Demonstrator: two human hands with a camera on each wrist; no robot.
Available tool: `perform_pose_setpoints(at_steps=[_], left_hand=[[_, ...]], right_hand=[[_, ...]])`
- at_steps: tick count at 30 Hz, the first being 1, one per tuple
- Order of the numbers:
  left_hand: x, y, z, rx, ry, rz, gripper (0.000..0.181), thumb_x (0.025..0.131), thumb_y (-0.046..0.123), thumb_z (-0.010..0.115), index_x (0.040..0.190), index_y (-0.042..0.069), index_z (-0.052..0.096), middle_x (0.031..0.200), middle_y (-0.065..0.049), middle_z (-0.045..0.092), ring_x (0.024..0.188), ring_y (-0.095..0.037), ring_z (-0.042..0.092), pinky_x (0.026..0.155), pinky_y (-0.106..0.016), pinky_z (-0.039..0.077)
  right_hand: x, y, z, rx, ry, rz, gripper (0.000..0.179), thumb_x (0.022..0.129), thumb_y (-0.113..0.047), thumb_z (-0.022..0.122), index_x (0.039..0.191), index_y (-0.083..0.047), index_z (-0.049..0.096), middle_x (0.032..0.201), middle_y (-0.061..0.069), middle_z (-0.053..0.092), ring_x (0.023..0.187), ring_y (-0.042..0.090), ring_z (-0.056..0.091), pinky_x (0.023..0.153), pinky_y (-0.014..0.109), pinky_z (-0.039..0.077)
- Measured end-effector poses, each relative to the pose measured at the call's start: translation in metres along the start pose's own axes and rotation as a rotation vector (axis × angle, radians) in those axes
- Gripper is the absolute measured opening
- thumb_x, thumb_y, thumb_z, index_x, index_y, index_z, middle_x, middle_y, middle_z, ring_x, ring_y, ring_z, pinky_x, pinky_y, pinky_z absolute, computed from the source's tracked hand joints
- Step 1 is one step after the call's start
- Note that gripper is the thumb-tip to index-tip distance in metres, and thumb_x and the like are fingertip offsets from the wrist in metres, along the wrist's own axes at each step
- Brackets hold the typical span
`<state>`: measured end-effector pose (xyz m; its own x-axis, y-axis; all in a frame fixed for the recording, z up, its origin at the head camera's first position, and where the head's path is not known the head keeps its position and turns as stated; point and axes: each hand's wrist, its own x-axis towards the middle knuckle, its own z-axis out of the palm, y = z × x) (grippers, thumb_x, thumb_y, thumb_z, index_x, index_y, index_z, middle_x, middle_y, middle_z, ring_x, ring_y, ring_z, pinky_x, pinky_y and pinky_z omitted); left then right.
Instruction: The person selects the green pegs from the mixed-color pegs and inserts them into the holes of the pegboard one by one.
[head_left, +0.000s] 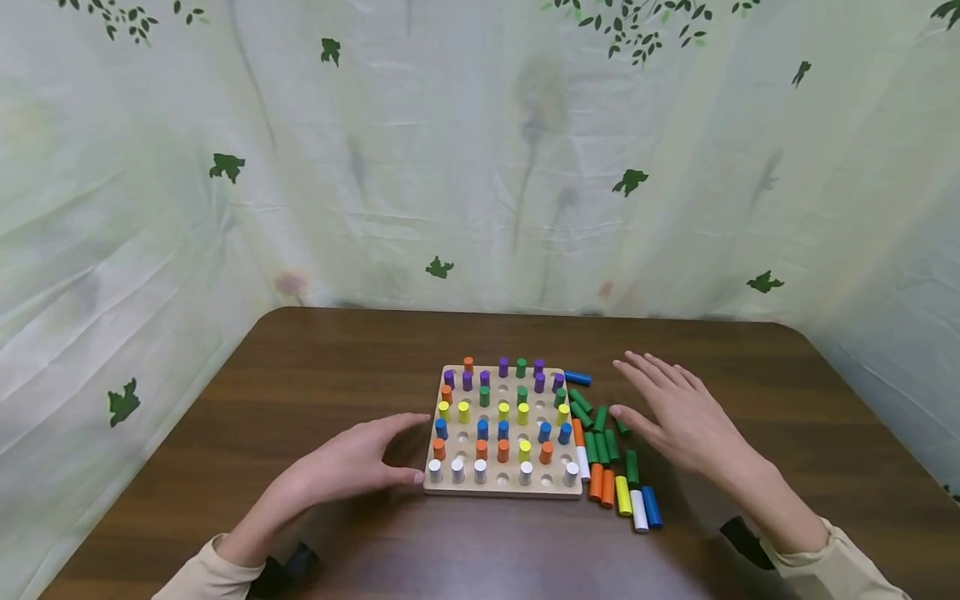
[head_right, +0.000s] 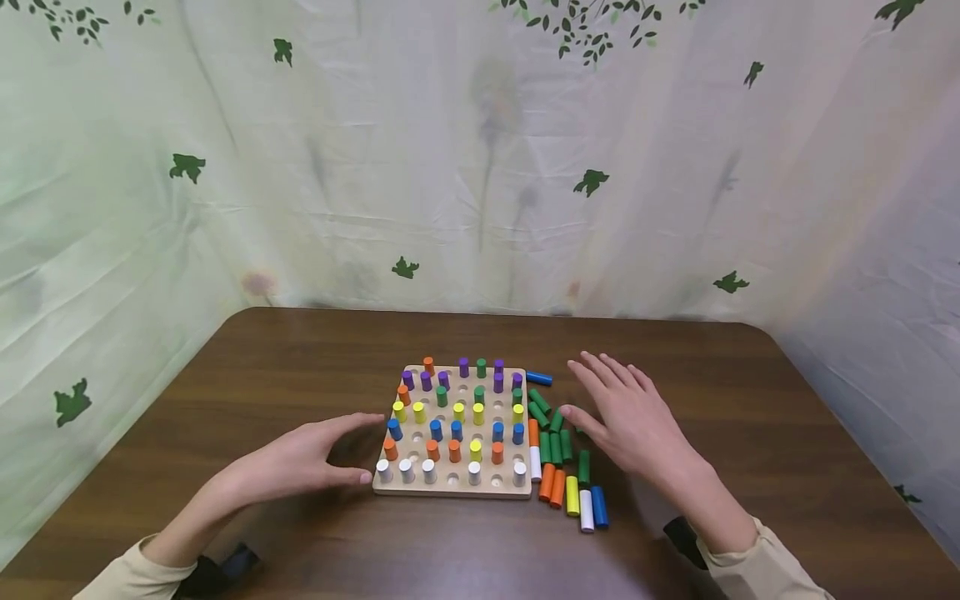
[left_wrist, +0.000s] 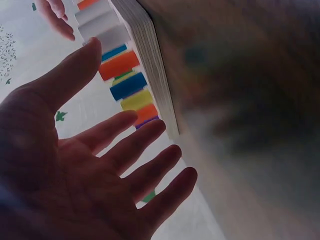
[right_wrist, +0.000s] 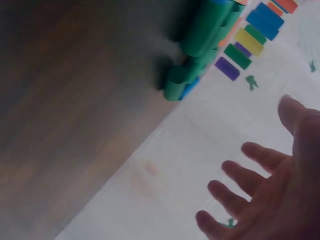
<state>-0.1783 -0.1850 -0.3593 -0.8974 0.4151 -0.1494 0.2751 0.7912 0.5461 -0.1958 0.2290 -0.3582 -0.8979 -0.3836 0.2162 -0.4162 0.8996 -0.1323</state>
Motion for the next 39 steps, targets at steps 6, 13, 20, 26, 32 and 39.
perform_pose_setpoints(at_steps=[6,13,20,26,32,39], left_hand=[[0.003,-0.001,0.008,-0.051,-0.008,-0.018,0.080,0.075,0.042,0.085,0.142,0.017,0.051,0.142,-0.006,0.052,0.130,-0.028,0.047,0.104,-0.054,0.038],[0.004,0.002,0.014,-0.039,0.002,-0.044,0.074,0.074,0.039,0.086,0.138,0.018,0.055,0.135,-0.007,0.057,0.123,-0.028,0.052,0.100,-0.053,0.040],[0.005,0.002,0.017,-0.056,0.017,-0.077,0.074,0.073,0.037,0.087,0.138,0.018,0.055,0.135,-0.008,0.057,0.123,-0.029,0.051,0.101,-0.054,0.039],[0.004,0.000,0.019,-0.077,0.013,-0.079,0.074,0.075,0.037,0.086,0.139,0.019,0.054,0.138,-0.008,0.055,0.126,-0.031,0.049,0.101,-0.056,0.038],[0.005,-0.002,0.018,-0.088,-0.005,-0.068,0.071,0.076,0.035,0.085,0.139,0.021,0.054,0.139,-0.008,0.054,0.128,-0.032,0.048,0.102,-0.057,0.037],[0.007,-0.002,0.017,-0.097,-0.011,-0.062,0.071,0.076,0.034,0.085,0.138,0.020,0.055,0.139,-0.008,0.054,0.128,-0.032,0.047,0.102,-0.058,0.036]], right_hand=[[-0.002,0.008,0.007,0.020,0.047,-0.068,0.058,0.096,-0.040,0.064,0.144,-0.010,0.049,0.147,0.015,0.045,0.134,0.038,0.039,0.106,0.062,0.025],[-0.001,0.016,0.012,0.140,0.013,-0.041,0.050,0.095,-0.033,0.066,0.139,-0.012,0.055,0.140,0.015,0.053,0.127,0.038,0.046,0.101,0.063,0.034],[0.000,0.018,0.017,0.290,-0.024,-0.002,0.043,0.096,-0.028,0.066,0.134,-0.010,0.058,0.131,0.011,0.059,0.119,0.034,0.053,0.092,0.058,0.046],[0.004,0.019,0.016,0.421,-0.059,0.026,0.037,0.097,-0.023,0.065,0.130,-0.007,0.059,0.125,0.010,0.063,0.110,0.028,0.060,0.088,0.048,0.052],[0.007,0.024,0.012,0.479,-0.117,0.055,0.034,0.096,-0.021,0.066,0.127,-0.008,0.061,0.114,0.005,0.065,0.094,0.020,0.063,0.076,0.034,0.055],[0.016,0.034,0.014,0.446,-0.170,0.086,0.029,0.095,-0.019,0.066,0.121,-0.006,0.064,0.102,0.002,0.066,0.088,0.018,0.061,0.074,0.033,0.053]])
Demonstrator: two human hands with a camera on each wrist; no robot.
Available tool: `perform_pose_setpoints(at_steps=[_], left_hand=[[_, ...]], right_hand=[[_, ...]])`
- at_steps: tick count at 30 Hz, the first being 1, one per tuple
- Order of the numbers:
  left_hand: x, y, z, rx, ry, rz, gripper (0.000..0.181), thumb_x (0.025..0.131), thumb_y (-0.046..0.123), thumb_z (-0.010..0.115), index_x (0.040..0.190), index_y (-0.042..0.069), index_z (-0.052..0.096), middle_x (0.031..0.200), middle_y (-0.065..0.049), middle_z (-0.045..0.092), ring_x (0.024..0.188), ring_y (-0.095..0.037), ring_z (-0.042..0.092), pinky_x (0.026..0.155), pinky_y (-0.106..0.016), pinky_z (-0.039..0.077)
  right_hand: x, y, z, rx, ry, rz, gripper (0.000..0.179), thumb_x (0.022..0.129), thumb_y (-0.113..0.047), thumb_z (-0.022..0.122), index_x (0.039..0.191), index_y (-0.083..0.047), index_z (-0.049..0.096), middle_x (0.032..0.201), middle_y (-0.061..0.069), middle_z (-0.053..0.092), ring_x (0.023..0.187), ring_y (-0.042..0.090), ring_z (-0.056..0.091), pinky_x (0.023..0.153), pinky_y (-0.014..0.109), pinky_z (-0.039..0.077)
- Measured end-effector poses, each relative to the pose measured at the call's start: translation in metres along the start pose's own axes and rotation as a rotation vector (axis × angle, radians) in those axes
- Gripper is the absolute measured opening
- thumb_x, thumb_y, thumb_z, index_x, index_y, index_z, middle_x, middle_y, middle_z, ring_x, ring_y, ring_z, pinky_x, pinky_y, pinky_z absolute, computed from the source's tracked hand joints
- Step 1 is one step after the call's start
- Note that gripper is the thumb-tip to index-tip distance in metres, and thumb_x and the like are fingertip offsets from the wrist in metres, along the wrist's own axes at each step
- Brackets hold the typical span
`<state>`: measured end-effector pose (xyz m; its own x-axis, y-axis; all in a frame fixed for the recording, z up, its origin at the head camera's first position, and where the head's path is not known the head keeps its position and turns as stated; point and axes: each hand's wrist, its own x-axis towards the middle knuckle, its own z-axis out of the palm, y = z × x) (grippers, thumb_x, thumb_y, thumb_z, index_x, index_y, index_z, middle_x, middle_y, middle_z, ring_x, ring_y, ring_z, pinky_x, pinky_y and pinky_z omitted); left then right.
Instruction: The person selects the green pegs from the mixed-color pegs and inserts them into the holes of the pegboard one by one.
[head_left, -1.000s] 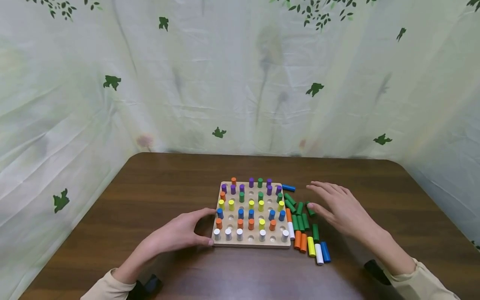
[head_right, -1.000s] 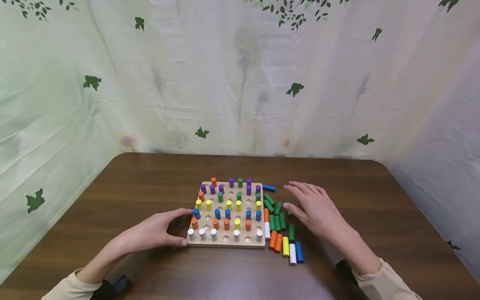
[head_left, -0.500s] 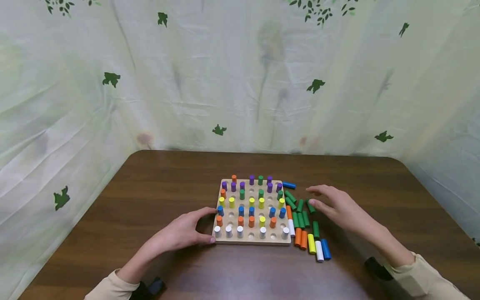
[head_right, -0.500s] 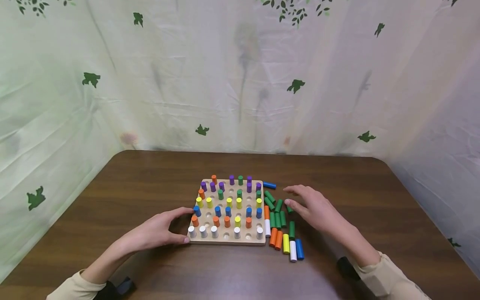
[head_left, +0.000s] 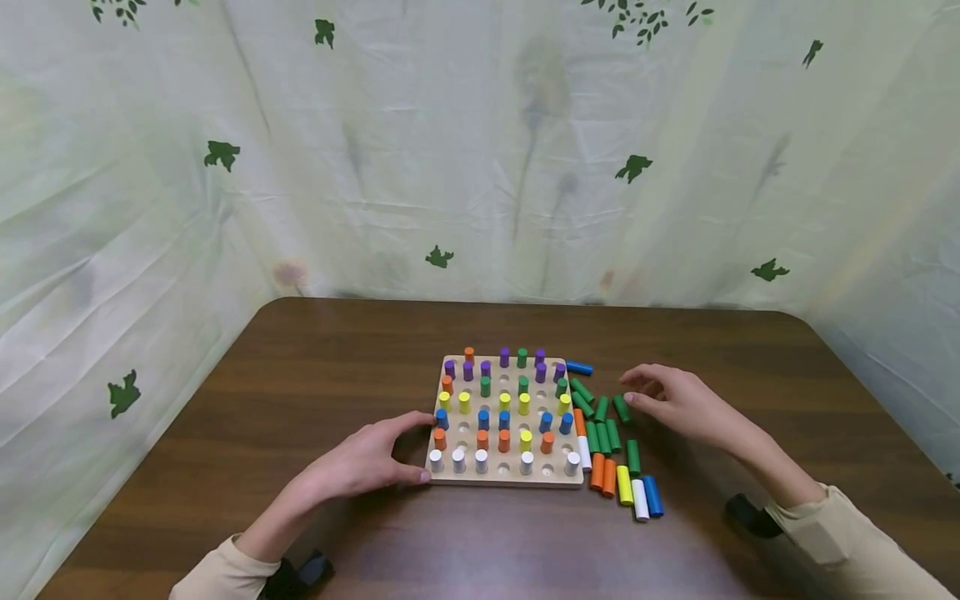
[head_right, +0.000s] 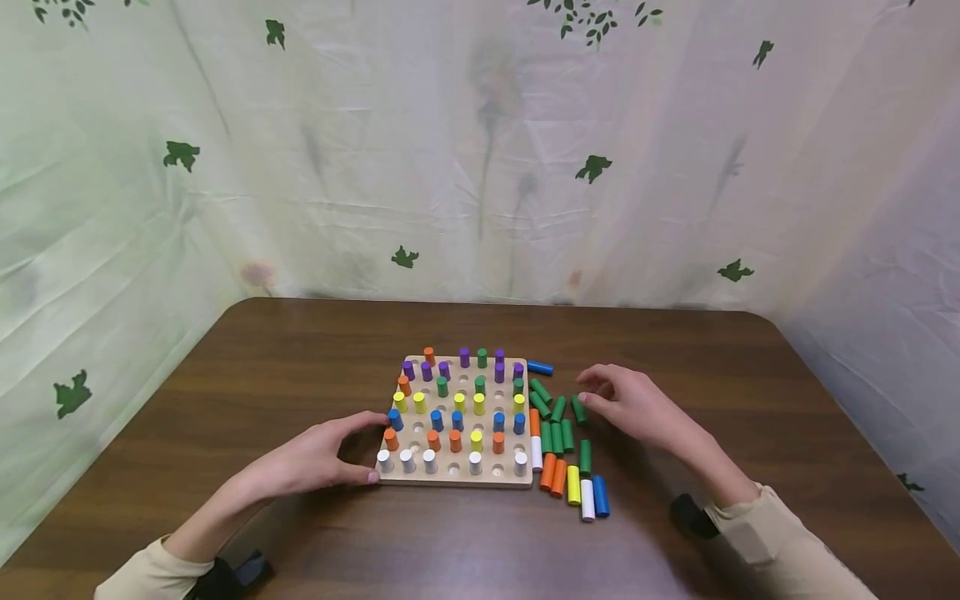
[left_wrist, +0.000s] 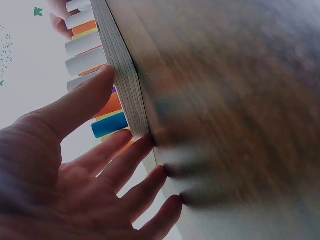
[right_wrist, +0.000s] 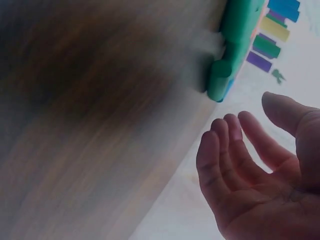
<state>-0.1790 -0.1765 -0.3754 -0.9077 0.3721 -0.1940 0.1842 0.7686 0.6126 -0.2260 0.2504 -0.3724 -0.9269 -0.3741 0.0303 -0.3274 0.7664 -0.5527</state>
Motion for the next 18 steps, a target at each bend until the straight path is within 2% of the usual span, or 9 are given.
perform_pose_setpoints(at_steps=[8,12,18], left_hand=[[0.001,-0.001,-0.001,0.016,0.006,0.011,0.070,0.075,0.034,0.086,0.137,0.020,0.056,0.137,-0.007,0.055,0.125,-0.030,0.049,0.100,-0.056,0.038],[0.001,-0.001,0.000,0.022,0.008,0.009,0.070,0.074,0.034,0.086,0.136,0.021,0.056,0.136,-0.007,0.056,0.123,-0.029,0.050,0.099,-0.055,0.039],[0.001,-0.001,0.000,0.023,0.008,0.001,0.070,0.075,0.034,0.086,0.137,0.021,0.056,0.137,-0.006,0.055,0.123,-0.028,0.050,0.099,-0.055,0.039]], right_hand=[[0.015,0.009,0.001,0.007,-0.070,-0.016,0.027,0.096,-0.023,0.066,0.116,-0.004,0.066,0.094,0.000,0.065,0.081,0.017,0.058,0.072,0.033,0.051],[0.021,0.011,0.003,0.010,-0.115,0.001,0.029,0.095,-0.028,0.066,0.113,-0.005,0.066,0.089,-0.001,0.063,0.078,0.017,0.056,0.069,0.034,0.049],[0.026,0.010,0.007,0.012,-0.156,0.040,0.028,0.093,-0.026,0.069,0.111,-0.005,0.066,0.080,-0.001,0.062,0.070,0.017,0.054,0.064,0.034,0.046]])
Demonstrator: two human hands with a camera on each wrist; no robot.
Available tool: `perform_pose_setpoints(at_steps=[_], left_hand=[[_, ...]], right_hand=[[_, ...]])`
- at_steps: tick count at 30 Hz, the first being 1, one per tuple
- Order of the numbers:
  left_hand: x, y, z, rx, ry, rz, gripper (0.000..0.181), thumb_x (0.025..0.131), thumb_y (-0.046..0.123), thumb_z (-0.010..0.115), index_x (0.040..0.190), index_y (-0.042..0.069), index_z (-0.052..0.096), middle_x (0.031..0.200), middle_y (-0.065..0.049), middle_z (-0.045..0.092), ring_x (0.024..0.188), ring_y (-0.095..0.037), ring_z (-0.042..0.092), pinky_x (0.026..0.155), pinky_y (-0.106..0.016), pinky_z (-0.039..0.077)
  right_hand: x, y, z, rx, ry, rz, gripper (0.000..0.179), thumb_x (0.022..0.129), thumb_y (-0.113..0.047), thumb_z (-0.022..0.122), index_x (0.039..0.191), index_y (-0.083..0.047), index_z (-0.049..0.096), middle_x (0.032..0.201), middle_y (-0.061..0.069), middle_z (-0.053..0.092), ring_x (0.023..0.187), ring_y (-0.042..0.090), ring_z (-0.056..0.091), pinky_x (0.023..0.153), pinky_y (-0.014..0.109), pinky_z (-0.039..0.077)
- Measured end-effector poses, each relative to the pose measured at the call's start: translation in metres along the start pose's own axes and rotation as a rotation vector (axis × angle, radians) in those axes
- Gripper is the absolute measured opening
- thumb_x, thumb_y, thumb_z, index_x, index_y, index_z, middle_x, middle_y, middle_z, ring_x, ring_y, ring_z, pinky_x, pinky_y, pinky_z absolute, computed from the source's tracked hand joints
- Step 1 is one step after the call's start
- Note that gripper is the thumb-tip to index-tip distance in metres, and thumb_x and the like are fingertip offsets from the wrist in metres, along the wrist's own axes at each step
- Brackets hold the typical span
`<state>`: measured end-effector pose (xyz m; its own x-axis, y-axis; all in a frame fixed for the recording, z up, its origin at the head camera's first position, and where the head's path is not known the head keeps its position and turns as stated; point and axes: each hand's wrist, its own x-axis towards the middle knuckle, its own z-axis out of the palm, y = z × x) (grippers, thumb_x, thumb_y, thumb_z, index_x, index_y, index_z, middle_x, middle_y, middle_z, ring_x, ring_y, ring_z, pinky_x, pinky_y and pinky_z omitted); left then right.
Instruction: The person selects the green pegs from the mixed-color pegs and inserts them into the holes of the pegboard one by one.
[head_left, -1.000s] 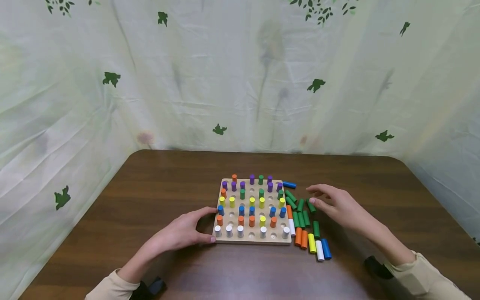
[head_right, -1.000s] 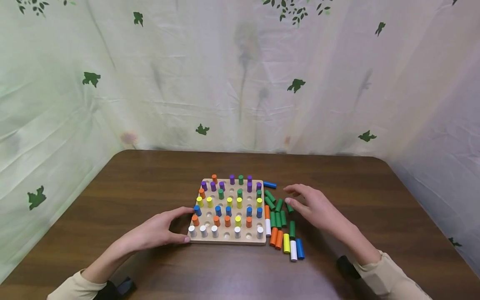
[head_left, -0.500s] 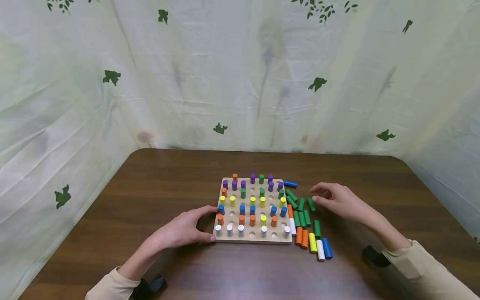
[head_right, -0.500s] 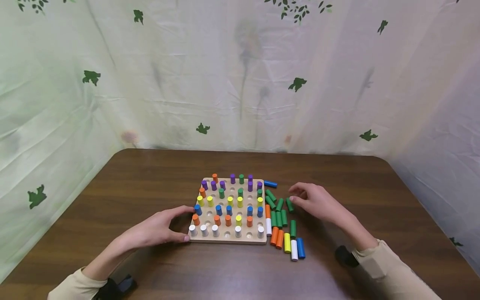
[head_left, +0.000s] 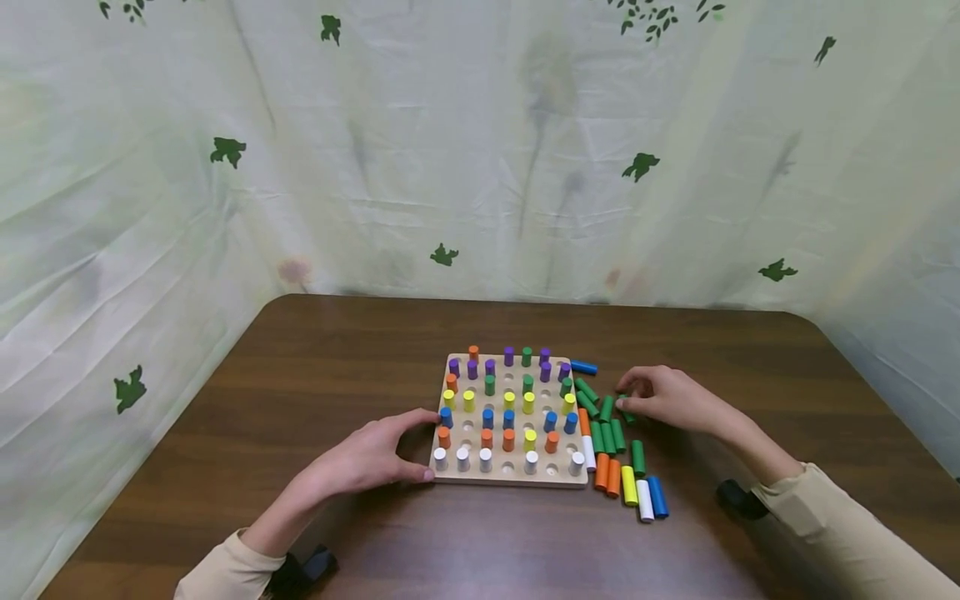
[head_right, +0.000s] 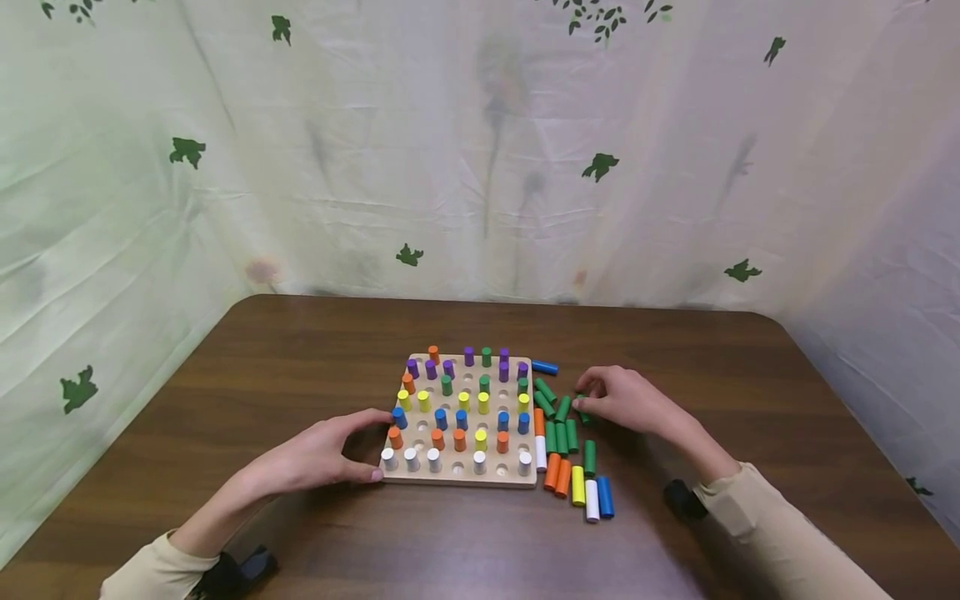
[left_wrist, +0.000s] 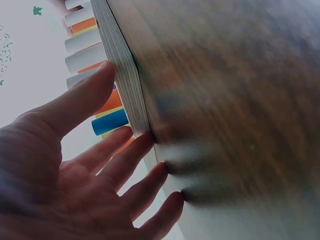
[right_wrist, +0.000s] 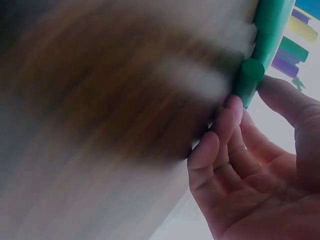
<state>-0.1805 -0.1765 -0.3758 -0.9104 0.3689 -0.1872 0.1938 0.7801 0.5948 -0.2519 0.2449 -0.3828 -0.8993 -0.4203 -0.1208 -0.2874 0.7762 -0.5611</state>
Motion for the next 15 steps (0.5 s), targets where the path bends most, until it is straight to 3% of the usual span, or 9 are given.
perform_pose_setpoints(at_steps=[8,15], left_hand=[[0.0000,0.0013,-0.0006,0.007,0.003,-0.004,0.068,0.075,0.033,0.086,0.135,0.021,0.057,0.136,-0.006,0.056,0.123,-0.028,0.051,0.099,-0.054,0.040],[0.0004,0.0020,-0.0006,-0.004,-0.002,-0.012,0.069,0.075,0.033,0.086,0.136,0.020,0.057,0.136,-0.006,0.056,0.123,-0.028,0.050,0.100,-0.054,0.039]], right_hand=[[-0.0009,-0.0005,-0.0015,0.012,0.002,0.002,0.024,0.094,-0.020,0.066,0.112,-0.004,0.067,0.083,0.000,0.062,0.073,0.018,0.055,0.066,0.034,0.048],[-0.0058,-0.0022,-0.0081,0.023,0.059,-0.028,0.024,0.096,-0.019,0.063,0.114,-0.004,0.068,0.088,0.001,0.063,0.077,0.019,0.054,0.067,0.034,0.048]])
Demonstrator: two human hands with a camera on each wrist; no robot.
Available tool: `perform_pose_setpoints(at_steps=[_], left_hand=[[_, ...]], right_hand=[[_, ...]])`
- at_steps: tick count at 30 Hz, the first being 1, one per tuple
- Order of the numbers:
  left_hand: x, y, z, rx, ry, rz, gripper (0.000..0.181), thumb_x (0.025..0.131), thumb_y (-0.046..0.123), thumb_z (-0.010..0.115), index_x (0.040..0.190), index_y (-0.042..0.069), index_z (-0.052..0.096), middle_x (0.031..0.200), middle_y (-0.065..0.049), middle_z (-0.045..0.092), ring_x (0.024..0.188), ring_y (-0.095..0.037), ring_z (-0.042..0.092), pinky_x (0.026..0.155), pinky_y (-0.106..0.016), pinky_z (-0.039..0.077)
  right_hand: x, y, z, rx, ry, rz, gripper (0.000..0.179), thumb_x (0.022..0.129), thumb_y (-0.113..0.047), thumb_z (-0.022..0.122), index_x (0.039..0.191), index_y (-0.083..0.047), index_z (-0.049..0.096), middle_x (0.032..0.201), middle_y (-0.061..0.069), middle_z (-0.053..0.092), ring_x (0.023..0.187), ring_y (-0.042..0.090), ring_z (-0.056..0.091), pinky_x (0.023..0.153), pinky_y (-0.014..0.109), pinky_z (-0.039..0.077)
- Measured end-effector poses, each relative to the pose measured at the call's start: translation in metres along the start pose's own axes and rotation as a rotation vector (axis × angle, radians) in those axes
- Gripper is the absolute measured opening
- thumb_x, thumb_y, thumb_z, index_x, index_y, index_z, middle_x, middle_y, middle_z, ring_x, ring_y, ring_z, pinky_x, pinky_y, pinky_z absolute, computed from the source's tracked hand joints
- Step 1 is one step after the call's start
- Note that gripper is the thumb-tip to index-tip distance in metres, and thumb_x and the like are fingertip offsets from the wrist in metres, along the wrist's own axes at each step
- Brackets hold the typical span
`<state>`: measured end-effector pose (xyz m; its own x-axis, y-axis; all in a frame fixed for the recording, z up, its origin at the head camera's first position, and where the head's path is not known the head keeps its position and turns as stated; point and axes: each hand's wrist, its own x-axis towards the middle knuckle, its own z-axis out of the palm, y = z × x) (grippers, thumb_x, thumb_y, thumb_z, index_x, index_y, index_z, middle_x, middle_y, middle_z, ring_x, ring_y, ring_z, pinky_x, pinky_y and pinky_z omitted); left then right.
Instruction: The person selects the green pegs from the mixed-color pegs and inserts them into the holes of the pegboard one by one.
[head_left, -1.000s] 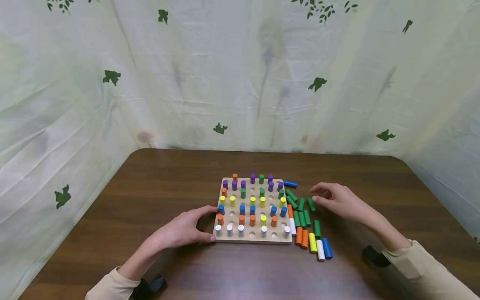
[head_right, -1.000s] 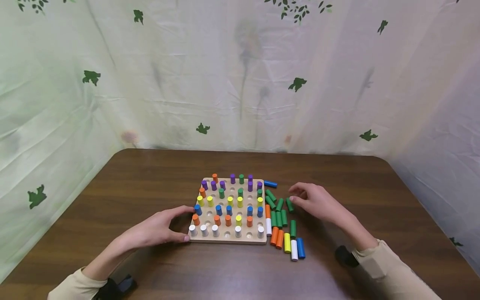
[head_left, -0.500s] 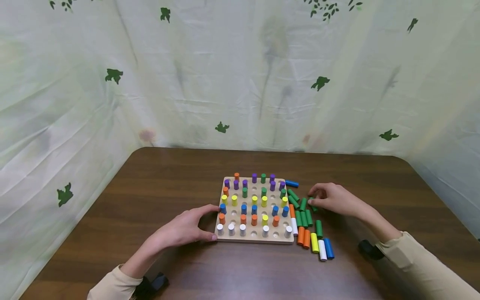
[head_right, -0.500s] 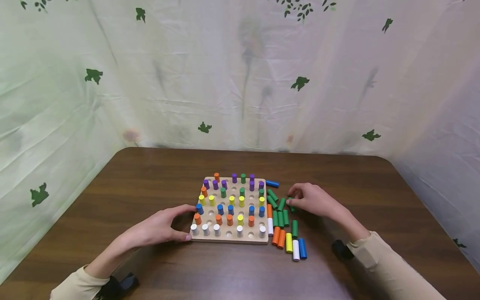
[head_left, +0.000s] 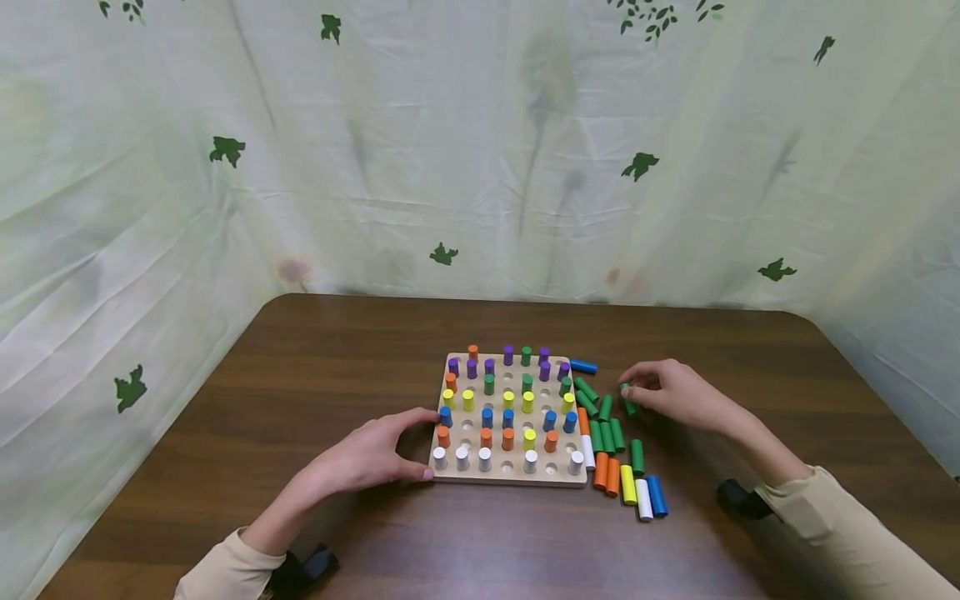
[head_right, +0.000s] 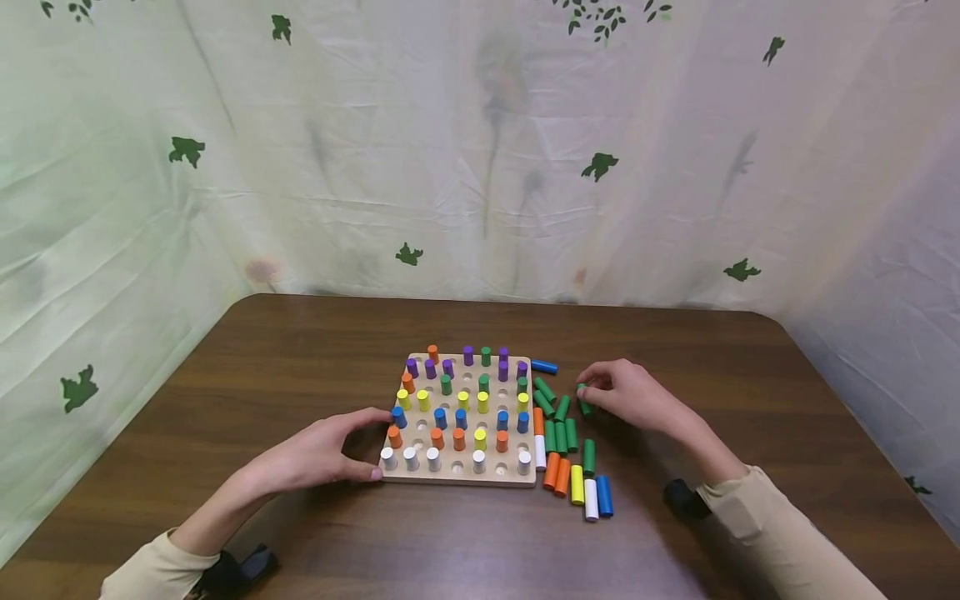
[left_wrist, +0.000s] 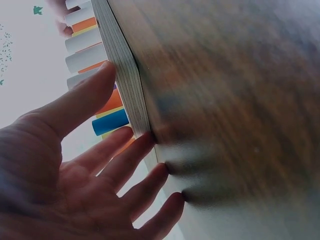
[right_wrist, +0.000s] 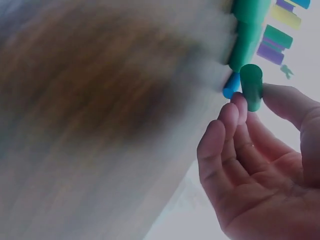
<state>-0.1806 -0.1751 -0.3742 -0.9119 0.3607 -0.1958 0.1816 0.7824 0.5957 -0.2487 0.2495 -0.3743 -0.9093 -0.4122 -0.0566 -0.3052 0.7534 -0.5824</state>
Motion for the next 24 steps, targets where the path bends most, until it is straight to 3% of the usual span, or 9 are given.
perform_pose_setpoints(at_steps=[15,24], left_hand=[[0.000,0.000,0.001,-0.015,-0.007,-0.019,0.069,0.076,0.032,0.086,0.136,0.019,0.056,0.138,-0.007,0.055,0.126,-0.030,0.048,0.102,-0.057,0.037],[0.001,-0.001,0.002,-0.007,0.005,-0.004,0.070,0.075,0.033,0.087,0.136,0.019,0.056,0.137,-0.007,0.055,0.127,-0.030,0.048,0.102,-0.055,0.037]], right_hand=[[0.007,-0.018,-0.003,0.073,0.111,-0.129,0.023,0.098,-0.024,0.063,0.116,-0.010,0.067,0.095,-0.001,0.065,0.085,0.020,0.057,0.072,0.032,0.052],[0.011,-0.030,-0.002,0.123,0.119,-0.179,0.022,0.094,-0.022,0.069,0.114,-0.012,0.067,0.097,-0.001,0.066,0.089,0.020,0.059,0.078,0.035,0.053]])
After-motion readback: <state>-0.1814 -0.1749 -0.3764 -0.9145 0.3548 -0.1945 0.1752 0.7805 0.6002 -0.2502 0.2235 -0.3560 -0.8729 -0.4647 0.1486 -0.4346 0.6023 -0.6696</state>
